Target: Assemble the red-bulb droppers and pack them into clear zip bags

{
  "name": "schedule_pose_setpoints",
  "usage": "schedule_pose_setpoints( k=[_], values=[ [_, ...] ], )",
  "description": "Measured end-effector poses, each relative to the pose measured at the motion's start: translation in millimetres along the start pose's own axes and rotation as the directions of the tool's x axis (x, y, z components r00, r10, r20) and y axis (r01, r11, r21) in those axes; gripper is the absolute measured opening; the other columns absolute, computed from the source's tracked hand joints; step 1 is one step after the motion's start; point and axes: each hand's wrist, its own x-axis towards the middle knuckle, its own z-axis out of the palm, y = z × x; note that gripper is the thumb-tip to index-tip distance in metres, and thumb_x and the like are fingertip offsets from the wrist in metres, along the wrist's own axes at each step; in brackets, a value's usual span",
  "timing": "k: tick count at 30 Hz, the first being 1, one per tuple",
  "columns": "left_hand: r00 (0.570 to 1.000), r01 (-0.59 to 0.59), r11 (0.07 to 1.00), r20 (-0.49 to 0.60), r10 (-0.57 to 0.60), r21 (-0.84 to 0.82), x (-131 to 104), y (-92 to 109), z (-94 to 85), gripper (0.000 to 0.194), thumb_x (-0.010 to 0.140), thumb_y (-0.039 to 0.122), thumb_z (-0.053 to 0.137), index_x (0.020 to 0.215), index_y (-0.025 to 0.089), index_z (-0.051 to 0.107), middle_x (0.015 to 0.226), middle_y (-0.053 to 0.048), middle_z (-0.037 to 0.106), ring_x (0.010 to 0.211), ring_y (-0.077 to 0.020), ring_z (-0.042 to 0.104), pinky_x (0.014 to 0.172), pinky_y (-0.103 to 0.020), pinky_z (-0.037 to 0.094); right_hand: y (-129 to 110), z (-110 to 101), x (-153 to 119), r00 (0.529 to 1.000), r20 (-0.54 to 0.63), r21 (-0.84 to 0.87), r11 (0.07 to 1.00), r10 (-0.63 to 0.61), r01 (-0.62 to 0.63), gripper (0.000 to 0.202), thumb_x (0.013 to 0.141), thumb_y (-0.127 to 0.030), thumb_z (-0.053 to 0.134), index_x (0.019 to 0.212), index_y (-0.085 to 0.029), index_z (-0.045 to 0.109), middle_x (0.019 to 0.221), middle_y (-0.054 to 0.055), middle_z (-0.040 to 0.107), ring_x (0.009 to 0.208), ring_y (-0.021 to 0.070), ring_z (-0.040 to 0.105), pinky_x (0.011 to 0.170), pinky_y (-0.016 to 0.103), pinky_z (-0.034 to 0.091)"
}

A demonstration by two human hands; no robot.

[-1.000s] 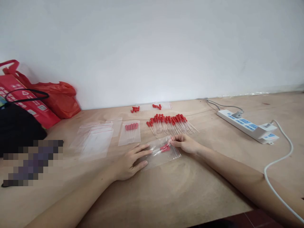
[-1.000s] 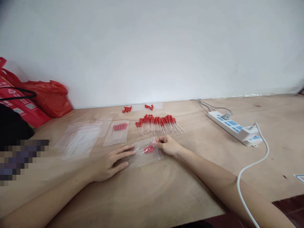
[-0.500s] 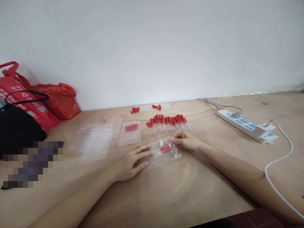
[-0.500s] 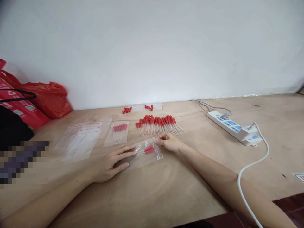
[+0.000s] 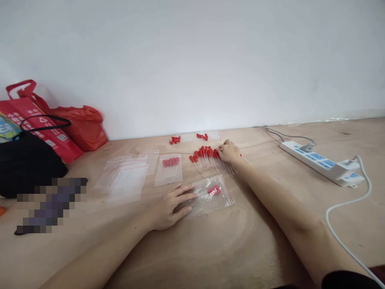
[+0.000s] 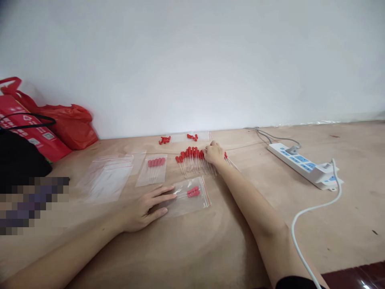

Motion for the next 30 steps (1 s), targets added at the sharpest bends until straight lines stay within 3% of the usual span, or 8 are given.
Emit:
schedule_pose_setpoints(
  k=[5, 10, 12, 14, 17, 24, 30],
  values=[
    [1.000, -0.004, 1.000, 0.011, 0.004, 0.024, -0.2, 0.2, 0.1, 0.037, 0.087, 0.031, 0.041, 0.124, 0.028, 0.043, 0.136, -0.004, 0.035, 0.124, -0.0216, 0.032, 0.102, -0.045, 0.027, -3.6, -1.0, 6.9, 0.998, 0.008, 0.068, 0.995, 0.069, -0.069, 0.030, 0.080, -0.040, 0.044, 0.089, -0.022, 0.066, 0.106, 0.010, 0.053, 0.100, 0.0248, 0.049, 0.079, 0.035, 0.040],
    [1.000, -0.024, 1.000, 0.010, 0.024, 0.016, -0.1, -0.5, -0.6, 0.039, 0.087, 0.031, 0.040, 0.126, 0.026, 0.038, 0.137, -0.004, 0.034, 0.125, -0.0201, 0.031, 0.104, -0.044, 0.024, 7.1, -17.4, 4.2, 0.987, -0.061, 0.351, 0.929, 0.150, -0.119, 0.028, 0.077, -0.042, 0.046, 0.083, -0.018, 0.060, 0.090, 0.009, 0.061, 0.085, 0.0215, 0.056, 0.073, 0.034, 0.041],
    [1.000, -0.027, 1.000, -0.002, 0.027, -0.006, 0.0, 0.1, -1.1, 0.038, 0.087, 0.031, 0.041, 0.124, 0.025, 0.039, 0.135, -0.005, 0.036, 0.124, -0.0197, 0.033, 0.104, -0.044, 0.024, 16.3, -24.7, -3.1, 0.977, -0.122, 0.543, 0.836, 0.173, -0.081, 0.029, 0.078, -0.043, 0.044, 0.082, -0.017, 0.055, 0.080, 0.007, 0.062, 0.077, 0.0184, 0.057, 0.069, 0.031, 0.041],
    [0.999, -0.032, 0.999, -0.018, 0.031, -0.029, 0.2, 0.6, -1.4, 0.035, 0.086, 0.031, 0.042, 0.121, 0.025, 0.040, 0.134, -0.004, 0.038, 0.123, -0.0193, 0.034, 0.104, -0.043, 0.024, 26.6, -29.8, -16.0, 0.963, -0.174, 0.727, 0.686, 0.207, -0.016, 0.031, 0.078, -0.047, 0.043, 0.083, -0.017, 0.050, 0.072, 0.005, 0.060, 0.067, 0.0152, 0.056, 0.062, 0.028, 0.042],
    [0.999, -0.030, 0.999, -0.024, 0.029, -0.042, 0.8, 0.5, -1.2, 0.031, 0.086, 0.032, 0.042, 0.116, 0.024, 0.042, 0.132, -0.005, 0.040, 0.122, -0.0188, 0.036, 0.105, -0.043, 0.022, 40.0, -30.2, -42.8, 0.948, -0.167, 0.882, 0.471, 0.270, 0.021, 0.037, 0.074, -0.056, 0.045, 0.080, -0.020, 0.044, 0.064, 0.001, 0.057, 0.054, 0.0120, 0.051, 0.053, 0.026, 0.040],
    [1.000, -0.018, 0.999, -0.014, 0.018, -0.038, 2.2, 0.8, -0.5, 0.030, 0.086, 0.032, 0.042, 0.115, 0.023, 0.041, 0.133, -0.005, 0.040, 0.122, -0.0189, 0.036, 0.105, -0.043, 0.022, 40.7, -7.8, -86.2, 0.951, 0.023, 0.974, 0.209, 0.309, -0.092, 0.040, 0.067, -0.060, 0.051, 0.073, -0.022, 0.042, 0.063, -0.001, 0.054, 0.049, 0.0106, 0.050, 0.050, 0.026, 0.042],
    [0.999, -0.032, 0.999, -0.027, 0.031, -0.038, 1.8, -1.0, 0.4, 0.034, 0.086, 0.031, 0.042, 0.118, 0.024, 0.037, 0.133, -0.006, 0.040, 0.120, -0.0204, 0.038, 0.104, -0.045, 0.022, 18.7, -5.6, -101.3, 0.966, 0.194, 0.979, 0.032, 0.172, -0.202, 0.033, 0.066, -0.051, 0.058, 0.067, -0.021, 0.045, 0.062, 0.000, 0.055, 0.057, 0.0131, 0.056, 0.057, 0.028, 0.047]
  ],
)
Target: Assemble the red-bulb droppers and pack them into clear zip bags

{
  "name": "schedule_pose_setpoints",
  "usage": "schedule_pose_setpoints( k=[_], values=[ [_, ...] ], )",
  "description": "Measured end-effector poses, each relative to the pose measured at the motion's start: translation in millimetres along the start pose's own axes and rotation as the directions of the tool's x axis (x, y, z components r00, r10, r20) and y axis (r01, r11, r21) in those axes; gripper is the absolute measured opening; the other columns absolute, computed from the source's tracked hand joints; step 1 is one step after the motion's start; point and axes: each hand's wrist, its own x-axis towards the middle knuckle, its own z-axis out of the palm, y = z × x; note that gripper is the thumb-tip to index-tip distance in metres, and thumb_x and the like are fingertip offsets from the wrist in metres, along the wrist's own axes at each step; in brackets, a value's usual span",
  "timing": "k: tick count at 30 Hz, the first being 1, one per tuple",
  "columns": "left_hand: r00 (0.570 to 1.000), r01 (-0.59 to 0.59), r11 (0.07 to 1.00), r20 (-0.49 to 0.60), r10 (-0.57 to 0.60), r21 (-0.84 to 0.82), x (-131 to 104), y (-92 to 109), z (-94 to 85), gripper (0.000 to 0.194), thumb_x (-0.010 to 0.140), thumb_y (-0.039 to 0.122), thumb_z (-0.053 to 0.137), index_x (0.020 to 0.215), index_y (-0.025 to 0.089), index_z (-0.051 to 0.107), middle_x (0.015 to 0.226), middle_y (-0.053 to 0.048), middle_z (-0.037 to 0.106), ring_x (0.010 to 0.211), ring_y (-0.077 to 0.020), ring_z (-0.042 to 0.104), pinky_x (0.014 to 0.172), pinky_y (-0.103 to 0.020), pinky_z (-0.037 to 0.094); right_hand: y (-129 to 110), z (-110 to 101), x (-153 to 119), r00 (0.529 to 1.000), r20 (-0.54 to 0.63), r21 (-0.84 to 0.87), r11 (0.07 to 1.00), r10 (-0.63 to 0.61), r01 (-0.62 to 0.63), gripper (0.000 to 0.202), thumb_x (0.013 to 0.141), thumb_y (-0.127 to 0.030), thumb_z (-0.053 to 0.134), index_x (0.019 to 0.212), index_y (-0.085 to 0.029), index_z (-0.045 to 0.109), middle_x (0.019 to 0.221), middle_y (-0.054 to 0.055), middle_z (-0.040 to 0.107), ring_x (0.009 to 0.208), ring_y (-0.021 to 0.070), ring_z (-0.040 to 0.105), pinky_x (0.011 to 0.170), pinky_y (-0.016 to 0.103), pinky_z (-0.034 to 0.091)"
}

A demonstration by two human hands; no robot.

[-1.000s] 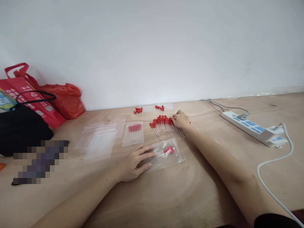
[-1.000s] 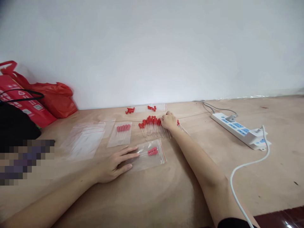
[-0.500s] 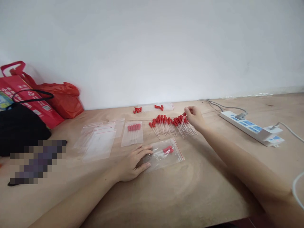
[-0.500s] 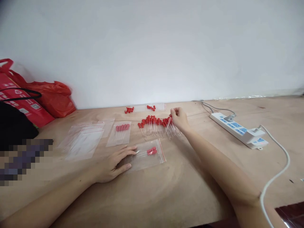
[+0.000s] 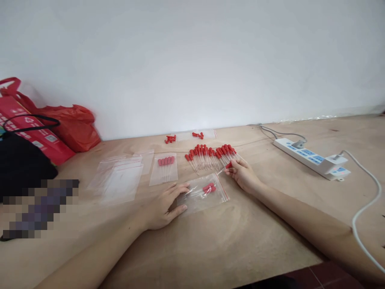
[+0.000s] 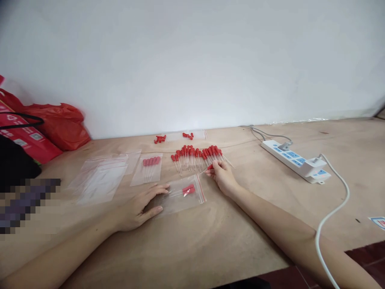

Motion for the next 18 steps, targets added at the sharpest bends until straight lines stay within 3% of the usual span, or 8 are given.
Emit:
schedule_pose_setpoints(
  k=[3, 8, 12, 18],
  values=[
    [1.000, -0.007, 1.000, 0.000, 0.007, 0.014, 0.2, -0.7, 0.2, 0.039, 0.086, 0.030, 0.042, 0.123, 0.024, 0.032, 0.132, -0.006, 0.040, 0.121, -0.0204, 0.037, 0.104, -0.044, 0.023, -4.4, 3.0, -10.9, 0.992, 0.116, -0.043, 0.998, 0.056, -0.051, 0.031, 0.060, -0.044, 0.067, 0.071, -0.019, 0.051, 0.064, -0.001, 0.056, 0.056, 0.0099, 0.055, 0.055, 0.025, 0.046],
    [1.000, -0.004, 1.000, -0.006, 0.004, 0.011, 0.4, -0.6, 0.5, 0.043, 0.086, 0.030, 0.042, 0.127, 0.024, 0.029, 0.131, -0.006, 0.041, 0.120, -0.0208, 0.038, 0.103, -0.043, 0.026, -12.1, 4.5, -21.5, 0.934, 0.332, -0.254, 0.966, 0.133, -0.048, 0.036, 0.055, -0.038, 0.071, 0.078, -0.016, 0.055, 0.066, -0.003, 0.057, 0.038, 0.0025, 0.040, 0.035, 0.019, 0.034],
    [1.000, 0.005, 1.000, -0.008, -0.005, 0.007, 0.8, -0.6, 1.3, 0.044, 0.085, 0.031, 0.043, 0.127, 0.024, 0.029, 0.131, -0.005, 0.041, 0.120, -0.0208, 0.038, 0.104, -0.044, 0.024, -8.4, 11.0, -21.0, 0.930, 0.348, -0.307, 0.952, 0.116, -0.004, 0.035, 0.055, -0.034, 0.070, 0.077, -0.017, 0.050, 0.075, -0.002, 0.058, 0.037, 0.0012, 0.038, 0.030, 0.017, 0.029],
    [0.999, 0.035, 0.999, -0.001, -0.035, 0.028, 2.2, -1.9, 3.0, 0.044, 0.086, 0.032, 0.042, 0.127, 0.024, 0.029, 0.131, -0.005, 0.040, 0.121, -0.0209, 0.036, 0.103, -0.043, 0.025, 0.1, 22.0, -19.3, 0.950, 0.313, -0.316, 0.946, 0.025, 0.079, 0.033, 0.060, -0.036, 0.067, 0.076, -0.018, 0.044, 0.060, -0.002, 0.057, 0.051, 0.0088, 0.052, 0.045, 0.020, 0.040]
  ],
)
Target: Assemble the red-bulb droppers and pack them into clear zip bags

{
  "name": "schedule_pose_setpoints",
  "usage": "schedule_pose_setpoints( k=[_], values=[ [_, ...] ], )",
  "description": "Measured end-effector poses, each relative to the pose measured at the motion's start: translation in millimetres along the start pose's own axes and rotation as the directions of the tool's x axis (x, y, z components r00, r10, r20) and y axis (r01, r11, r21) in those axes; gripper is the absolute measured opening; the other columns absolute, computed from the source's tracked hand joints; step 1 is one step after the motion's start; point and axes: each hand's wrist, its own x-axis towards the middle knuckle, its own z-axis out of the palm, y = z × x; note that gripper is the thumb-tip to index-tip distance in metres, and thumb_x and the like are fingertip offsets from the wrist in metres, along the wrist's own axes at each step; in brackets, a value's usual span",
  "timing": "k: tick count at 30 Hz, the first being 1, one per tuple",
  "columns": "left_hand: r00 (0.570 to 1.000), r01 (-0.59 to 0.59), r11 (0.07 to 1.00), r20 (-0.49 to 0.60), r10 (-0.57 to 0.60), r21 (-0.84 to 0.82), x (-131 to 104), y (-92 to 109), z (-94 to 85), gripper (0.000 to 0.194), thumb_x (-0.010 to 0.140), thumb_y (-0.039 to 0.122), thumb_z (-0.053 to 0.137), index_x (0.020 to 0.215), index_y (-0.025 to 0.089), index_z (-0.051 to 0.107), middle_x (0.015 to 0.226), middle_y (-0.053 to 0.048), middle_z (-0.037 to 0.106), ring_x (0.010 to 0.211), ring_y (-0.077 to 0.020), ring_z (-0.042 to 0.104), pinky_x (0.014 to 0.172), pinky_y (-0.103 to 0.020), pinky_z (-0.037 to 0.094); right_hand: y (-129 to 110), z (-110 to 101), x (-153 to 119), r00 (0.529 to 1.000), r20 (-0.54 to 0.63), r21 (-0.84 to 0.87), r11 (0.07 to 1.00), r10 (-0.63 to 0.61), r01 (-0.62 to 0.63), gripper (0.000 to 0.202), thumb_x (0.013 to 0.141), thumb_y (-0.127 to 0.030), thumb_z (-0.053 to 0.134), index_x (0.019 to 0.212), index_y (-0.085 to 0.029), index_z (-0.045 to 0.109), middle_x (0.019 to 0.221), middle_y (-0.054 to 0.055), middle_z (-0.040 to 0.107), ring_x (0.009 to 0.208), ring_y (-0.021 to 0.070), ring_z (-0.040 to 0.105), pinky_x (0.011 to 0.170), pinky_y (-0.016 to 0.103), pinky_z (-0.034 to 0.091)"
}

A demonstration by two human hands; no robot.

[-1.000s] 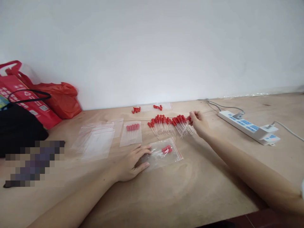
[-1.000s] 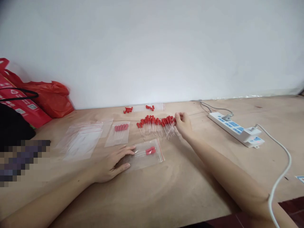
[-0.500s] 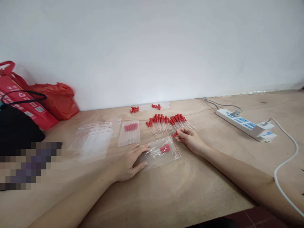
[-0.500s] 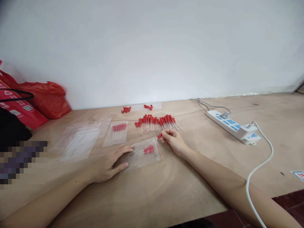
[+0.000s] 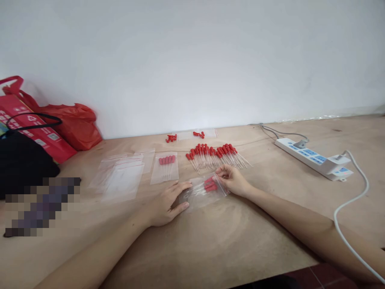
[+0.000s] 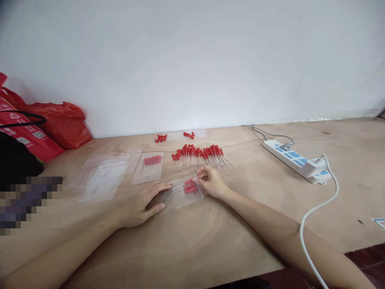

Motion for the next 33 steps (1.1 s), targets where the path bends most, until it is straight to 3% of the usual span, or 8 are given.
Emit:
schedule_pose_setpoints(
  k=[6, 10, 13, 18, 22, 26, 33],
  values=[
    [1.000, -0.007, 1.000, -0.004, 0.007, 0.008, 0.1, 0.6, 0.5, 0.043, 0.086, 0.032, 0.041, 0.127, 0.023, 0.029, 0.132, -0.005, 0.040, 0.121, -0.0207, 0.036, 0.104, -0.043, 0.024, 5.2, -1.3, 1.2, 0.998, 0.043, -0.140, 0.989, -0.042, 0.048, 0.031, 0.064, -0.038, 0.062, 0.078, -0.020, 0.042, 0.050, -0.005, 0.050, 0.042, 0.0086, 0.045, 0.041, 0.021, 0.034],
    [1.000, -0.025, 1.000, -0.008, 0.025, -0.008, 0.4, 1.6, -0.6, 0.041, 0.086, 0.031, 0.042, 0.124, 0.024, 0.031, 0.131, -0.005, 0.041, 0.120, -0.0197, 0.037, 0.105, -0.043, 0.022, 7.9, -22.2, 15.6, 0.984, -0.059, -0.273, 0.950, -0.170, 0.148, 0.020, 0.069, -0.035, 0.055, 0.079, -0.019, 0.047, 0.064, -0.001, 0.055, 0.050, 0.0099, 0.049, 0.047, 0.023, 0.038],
    [1.000, -0.020, 0.999, -0.006, 0.020, -0.028, -0.5, 1.6, -1.0, 0.032, 0.085, 0.031, 0.042, 0.116, 0.024, 0.036, 0.132, -0.005, 0.039, 0.121, -0.0192, 0.037, 0.104, -0.042, 0.023, 5.1, -43.5, 33.2, 0.938, -0.228, -0.535, 0.839, -0.260, 0.102, 0.014, 0.071, -0.031, 0.051, 0.072, -0.018, 0.052, 0.068, 0.001, 0.057, 0.056, 0.0115, 0.051, 0.053, 0.024, 0.039],
    [1.000, 0.013, 0.998, -0.007, -0.013, -0.056, -2.0, 1.1, -0.5, 0.021, 0.085, 0.031, 0.043, 0.104, 0.022, 0.040, 0.134, -0.006, 0.037, 0.121, -0.0199, 0.036, 0.101, -0.043, 0.026, -1.9, -52.4, 61.9, 0.923, -0.277, -0.802, 0.593, -0.269, -0.068, 0.014, 0.070, -0.029, 0.052, 0.074, -0.016, 0.056, 0.074, 0.005, 0.061, 0.071, 0.0160, 0.055, 0.062, 0.025, 0.038],
    [1.000, 0.011, 0.997, -0.020, -0.012, -0.082, -1.6, 1.2, -0.5, 0.015, 0.085, 0.029, 0.044, 0.096, 0.021, 0.040, 0.133, -0.007, 0.038, 0.118, -0.0205, 0.039, 0.097, -0.041, 0.031, -5.4, -39.6, 78.2, 0.942, -0.302, -0.842, 0.504, -0.144, -0.193, 0.019, 0.071, -0.027, 0.053, 0.084, -0.014, 0.055, 0.081, 0.009, 0.063, 0.078, 0.0189, 0.057, 0.063, 0.025, 0.038],
    [1.000, 0.015, 0.995, -0.018, -0.017, -0.100, -1.7, 3.0, -1.5, 0.011, 0.084, 0.029, 0.044, 0.089, 0.021, 0.038, 0.132, -0.008, 0.039, 0.115, -0.0203, 0.042, 0.091, -0.039, 0.037, -7.2, -30.5, 86.5, 0.941, -0.336, -0.829, 0.488, -0.045, -0.273, 0.026, 0.067, -0.021, 0.056, 0.091, -0.011, 0.053, 0.089, 0.015, 0.062, 0.083, 0.0227, 0.058, 0.063, 0.027, 0.039],
    [1.000, 0.001, 0.998, -0.007, -0.001, -0.065, -1.7, 5.8, -3.2, 0.021, 0.085, 0.029, 0.043, 0.105, 0.022, 0.040, 0.132, -0.007, 0.039, 0.119, -0.0202, 0.038, 0.097, -0.041, 0.031, -19.0, -33.8, 84.2, 0.933, -0.352, -0.791, 0.555, -0.072, -0.255, 0.032, 0.069, -0.015, 0.051, 0.101, -0.008, 0.048, 0.087, 0.016, 0.062, 0.083, 0.0226, 0.057, 0.064, 0.027, 0.041]
  ],
)
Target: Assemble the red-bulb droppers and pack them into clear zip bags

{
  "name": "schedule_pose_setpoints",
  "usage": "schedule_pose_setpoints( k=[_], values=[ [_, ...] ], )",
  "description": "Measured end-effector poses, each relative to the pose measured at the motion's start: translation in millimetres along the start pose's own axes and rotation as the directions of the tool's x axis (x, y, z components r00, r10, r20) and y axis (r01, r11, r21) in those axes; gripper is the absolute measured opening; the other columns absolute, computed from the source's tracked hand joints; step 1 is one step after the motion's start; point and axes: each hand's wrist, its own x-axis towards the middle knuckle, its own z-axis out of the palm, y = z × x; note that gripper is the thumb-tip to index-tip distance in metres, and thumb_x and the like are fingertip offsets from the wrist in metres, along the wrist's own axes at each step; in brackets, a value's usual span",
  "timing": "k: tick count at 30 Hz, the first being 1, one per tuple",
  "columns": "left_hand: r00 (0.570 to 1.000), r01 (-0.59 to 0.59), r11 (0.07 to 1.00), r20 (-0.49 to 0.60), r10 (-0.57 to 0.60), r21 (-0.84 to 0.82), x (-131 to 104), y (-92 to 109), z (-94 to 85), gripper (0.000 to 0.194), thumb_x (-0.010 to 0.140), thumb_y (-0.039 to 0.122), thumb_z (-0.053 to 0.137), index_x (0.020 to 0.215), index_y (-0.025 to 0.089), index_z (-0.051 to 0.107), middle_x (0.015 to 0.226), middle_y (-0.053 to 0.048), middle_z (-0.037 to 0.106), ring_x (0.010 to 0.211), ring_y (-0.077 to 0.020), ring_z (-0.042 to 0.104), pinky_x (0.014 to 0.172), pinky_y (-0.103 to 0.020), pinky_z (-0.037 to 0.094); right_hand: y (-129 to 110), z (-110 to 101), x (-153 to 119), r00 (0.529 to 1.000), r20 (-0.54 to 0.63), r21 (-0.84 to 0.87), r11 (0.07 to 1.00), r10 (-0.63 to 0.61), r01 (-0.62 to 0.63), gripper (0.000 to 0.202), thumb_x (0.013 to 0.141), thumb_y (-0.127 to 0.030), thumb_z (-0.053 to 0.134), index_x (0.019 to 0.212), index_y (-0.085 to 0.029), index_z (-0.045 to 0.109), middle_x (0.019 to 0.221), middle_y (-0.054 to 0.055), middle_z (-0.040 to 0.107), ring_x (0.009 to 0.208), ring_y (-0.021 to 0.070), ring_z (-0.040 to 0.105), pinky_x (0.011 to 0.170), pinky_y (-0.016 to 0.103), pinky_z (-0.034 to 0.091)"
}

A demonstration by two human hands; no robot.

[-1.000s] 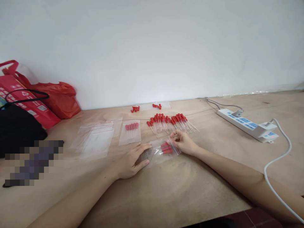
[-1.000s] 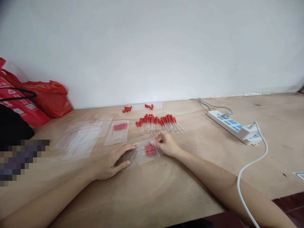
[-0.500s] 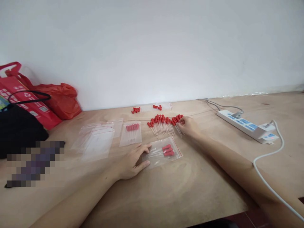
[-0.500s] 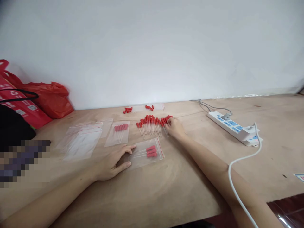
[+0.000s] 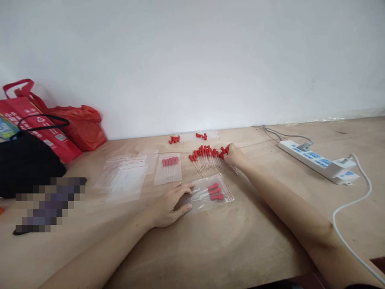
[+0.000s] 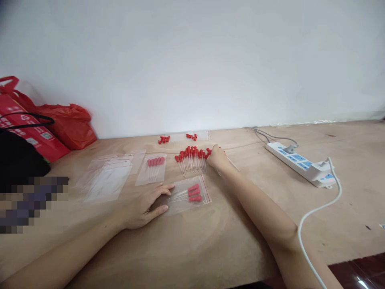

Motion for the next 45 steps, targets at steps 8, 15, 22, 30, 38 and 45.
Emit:
schedule_pose_setpoints(
  k=[8, 15, 22, 30, 38, 45],
  values=[
    [1.000, -0.026, 0.999, -0.008, 0.026, 0.024, 1.1, -2.2, 0.4, 0.036, 0.085, 0.030, 0.042, 0.120, 0.024, 0.034, 0.131, -0.006, 0.041, 0.120, -0.0194, 0.038, 0.102, -0.041, 0.027, 25.9, -15.8, -48.3, 0.999, -0.035, 0.684, 0.728, -0.035, 0.049, 0.051, 0.073, -0.027, 0.048, 0.119, -0.019, 0.027, 0.070, -0.002, 0.051, 0.048, 0.0119, 0.050, 0.044, 0.026, 0.042],
    [1.000, 0.002, 0.999, 0.002, -0.002, 0.039, 0.5, -4.0, 1.1, 0.040, 0.086, 0.031, 0.042, 0.124, 0.024, 0.031, 0.131, -0.006, 0.040, 0.120, -0.0201, 0.037, 0.103, -0.043, 0.025, 21.3, 4.2, -78.6, 0.996, 0.051, 0.944, 0.321, 0.077, -0.073, 0.037, 0.069, -0.029, 0.054, 0.098, -0.023, 0.032, 0.062, -0.007, 0.051, 0.052, 0.0104, 0.055, 0.054, 0.027, 0.049],
    [1.000, -0.004, 0.999, 0.003, 0.004, 0.042, 0.7, -1.4, 0.1, 0.042, 0.086, 0.031, 0.042, 0.125, 0.023, 0.030, 0.131, -0.007, 0.041, 0.120, -0.0212, 0.037, 0.103, -0.045, 0.025, 13.5, 9.7, -90.2, 0.967, 0.240, 0.936, 0.286, -0.084, -0.207, 0.031, 0.063, -0.035, 0.062, 0.084, -0.019, 0.046, 0.063, -0.005, 0.053, 0.054, 0.0078, 0.054, 0.056, 0.025, 0.048],
    [1.000, -0.006, 1.000, -0.007, 0.006, 0.015, -0.1, -3.9, 1.5, 0.044, 0.085, 0.031, 0.043, 0.127, 0.025, 0.030, 0.131, -0.006, 0.041, 0.120, -0.0216, 0.037, 0.102, -0.044, 0.026, 10.5, 7.4, -96.7, 0.952, 0.261, 0.877, 0.452, -0.160, -0.165, 0.039, 0.055, -0.042, 0.069, 0.079, -0.018, 0.049, 0.063, -0.005, 0.054, 0.037, 0.0036, 0.041, 0.034, 0.018, 0.032],
    [1.000, -0.017, 1.000, -0.016, 0.017, 0.007, 0.9, -5.2, 2.6, 0.043, 0.085, 0.030, 0.044, 0.126, 0.024, 0.032, 0.130, -0.005, 0.042, 0.120, -0.0211, 0.038, 0.102, -0.042, 0.027, 13.4, 18.6, -94.4, 0.961, 0.072, 0.648, 0.745, -0.266, 0.158, 0.025, 0.068, -0.041, 0.060, 0.071, -0.016, 0.064, 0.072, 0.004, 0.059, 0.050, 0.0101, 0.050, 0.047, 0.026, 0.042],
    [1.000, -0.019, 0.999, 0.013, 0.019, 0.030, 1.6, -3.2, 1.6, 0.033, 0.085, 0.029, 0.043, 0.118, 0.024, 0.037, 0.132, -0.005, 0.039, 0.121, -0.0198, 0.036, 0.104, -0.043, 0.024, 11.6, 13.7, -93.4, 0.854, 0.218, 0.710, 0.677, -0.472, 0.193, 0.025, 0.075, -0.036, 0.052, 0.073, -0.015, 0.066, 0.074, 0.004, 0.060, 0.062, 0.0118, 0.054, 0.056, 0.025, 0.044]
  ],
)
